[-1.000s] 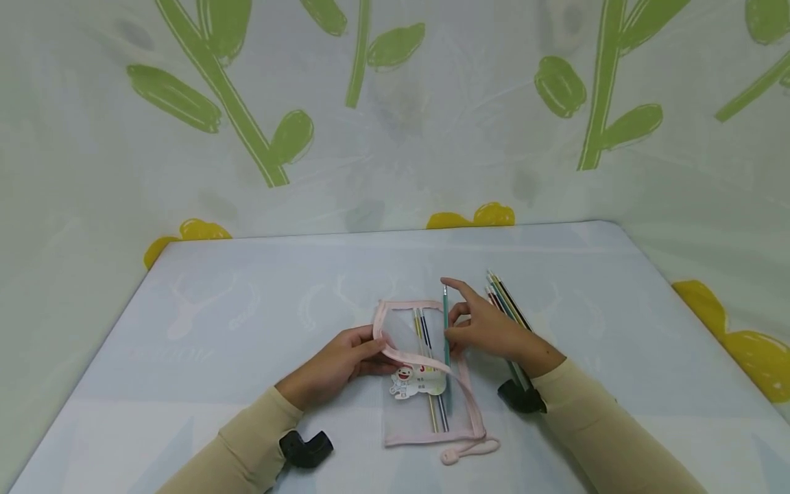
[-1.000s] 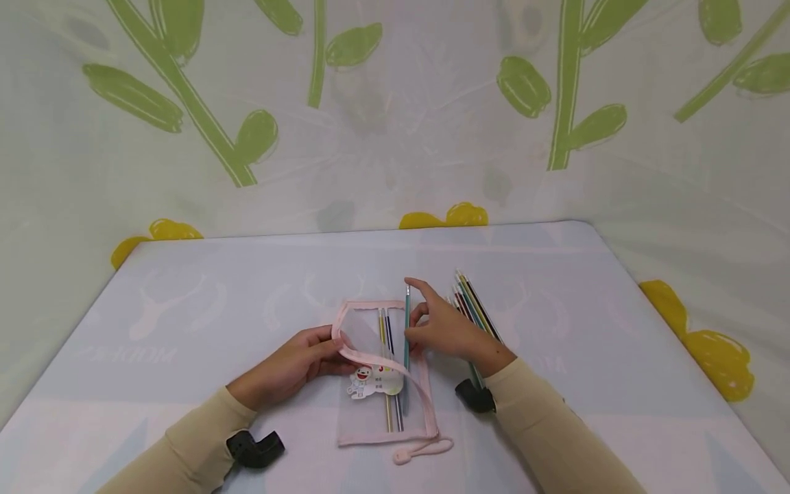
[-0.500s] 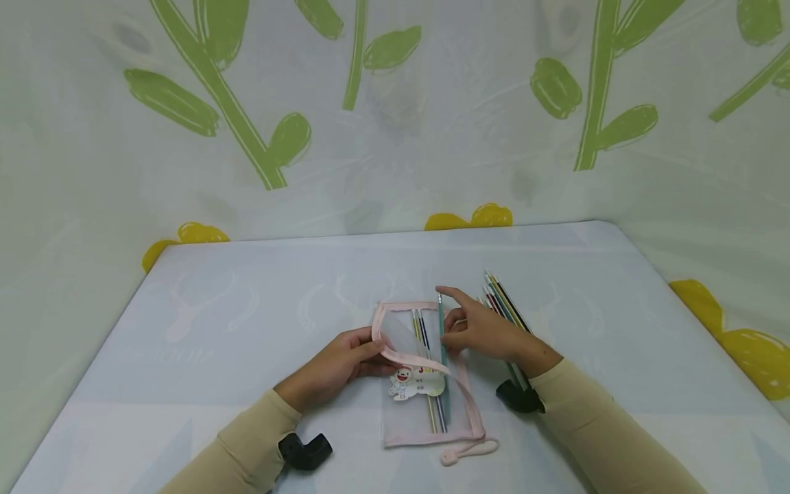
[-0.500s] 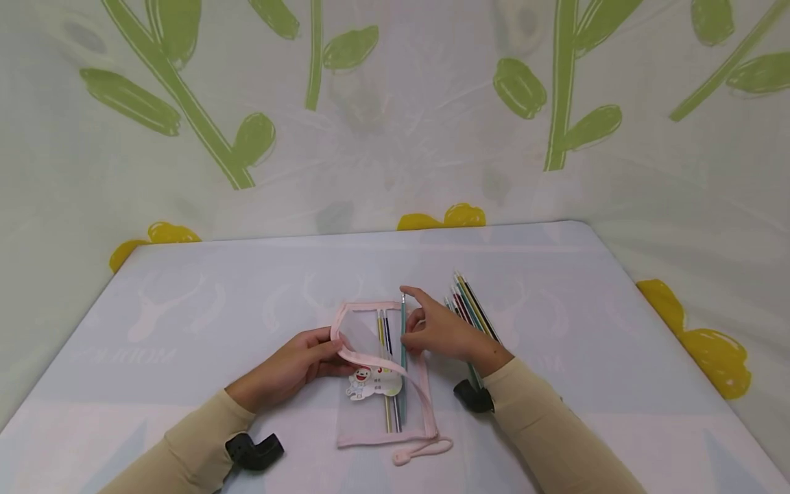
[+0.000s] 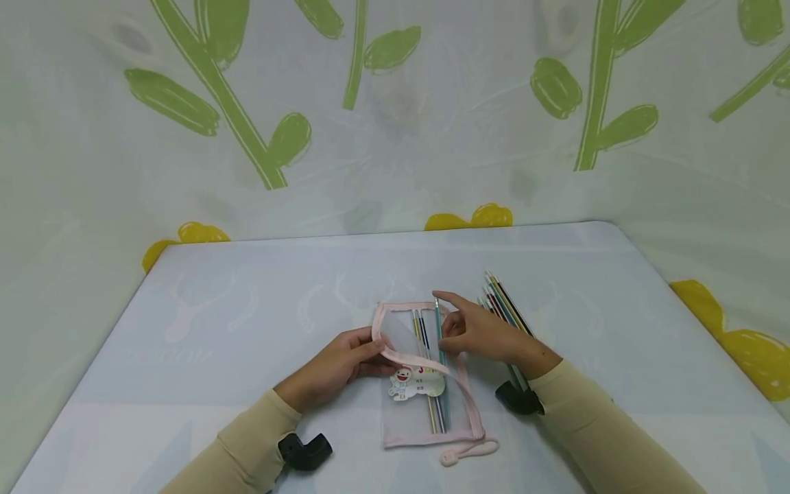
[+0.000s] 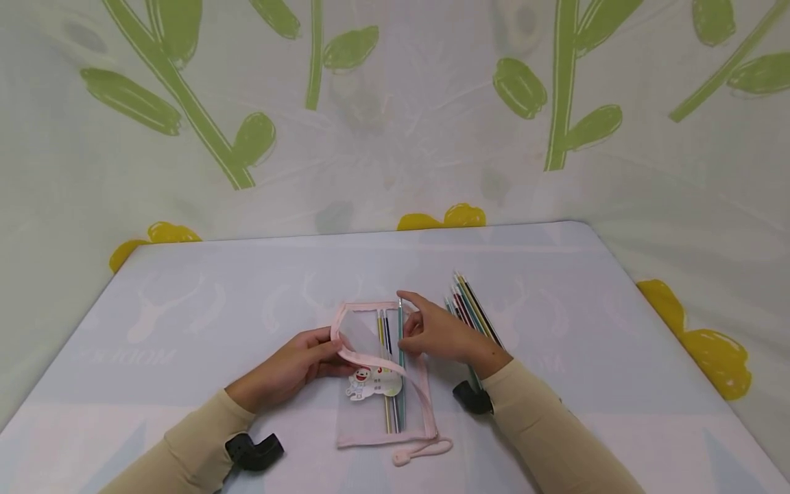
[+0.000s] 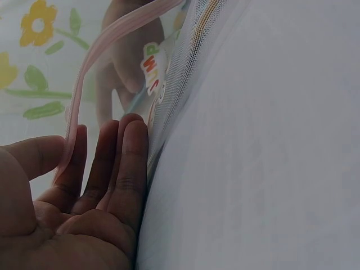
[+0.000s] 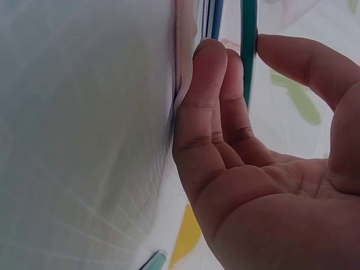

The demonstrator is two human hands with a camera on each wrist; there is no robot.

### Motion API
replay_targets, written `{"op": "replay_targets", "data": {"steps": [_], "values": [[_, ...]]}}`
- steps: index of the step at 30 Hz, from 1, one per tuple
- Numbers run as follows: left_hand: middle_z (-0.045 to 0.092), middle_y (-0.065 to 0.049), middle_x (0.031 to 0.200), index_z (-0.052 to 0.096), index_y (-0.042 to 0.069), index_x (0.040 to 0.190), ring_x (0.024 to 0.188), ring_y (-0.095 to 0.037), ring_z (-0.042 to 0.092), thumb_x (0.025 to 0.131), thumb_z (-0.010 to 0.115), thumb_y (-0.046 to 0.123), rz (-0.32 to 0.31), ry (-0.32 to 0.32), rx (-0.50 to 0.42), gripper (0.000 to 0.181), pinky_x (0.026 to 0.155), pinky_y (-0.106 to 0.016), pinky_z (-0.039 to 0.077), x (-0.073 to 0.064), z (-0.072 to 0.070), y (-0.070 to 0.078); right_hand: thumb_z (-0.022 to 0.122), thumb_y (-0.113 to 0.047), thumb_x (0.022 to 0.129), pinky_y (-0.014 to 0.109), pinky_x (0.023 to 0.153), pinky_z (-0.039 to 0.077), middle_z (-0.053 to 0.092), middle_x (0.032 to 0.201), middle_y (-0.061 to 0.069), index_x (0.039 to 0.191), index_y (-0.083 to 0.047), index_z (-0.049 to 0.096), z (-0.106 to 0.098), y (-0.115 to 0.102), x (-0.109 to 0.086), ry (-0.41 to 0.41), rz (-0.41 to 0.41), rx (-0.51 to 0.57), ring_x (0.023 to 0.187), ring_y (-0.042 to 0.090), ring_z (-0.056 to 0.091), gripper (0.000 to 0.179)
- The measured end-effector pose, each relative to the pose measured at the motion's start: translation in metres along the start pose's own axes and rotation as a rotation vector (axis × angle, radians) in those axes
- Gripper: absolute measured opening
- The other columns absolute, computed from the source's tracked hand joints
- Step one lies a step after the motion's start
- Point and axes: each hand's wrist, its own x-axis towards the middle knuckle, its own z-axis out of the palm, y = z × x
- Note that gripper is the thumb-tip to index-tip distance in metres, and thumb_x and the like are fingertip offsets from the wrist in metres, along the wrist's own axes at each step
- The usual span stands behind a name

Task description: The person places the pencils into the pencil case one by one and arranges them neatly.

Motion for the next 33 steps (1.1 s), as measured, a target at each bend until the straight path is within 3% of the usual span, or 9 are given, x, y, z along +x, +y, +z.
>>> {"op": "replay_targets", "data": {"steps": [33], "values": [[0.066,-0.013,0.121,0.054,-0.006,0.122,0.108,-0.018,0.069,0.106,0.046,0.019,-0.023,0.004,-0.011,0.031,0.098,-0.033,0.057,0.0,0.0,0.002,0.078,-0.012,0.084,0.026,0.063,0.053,0.064,0.088,0.003,0.156,-0.005,0.028,0.011,-0.004,0.002,0.058,-0.02,-0.173,0.074,0.015,0.057,0.087]]}}
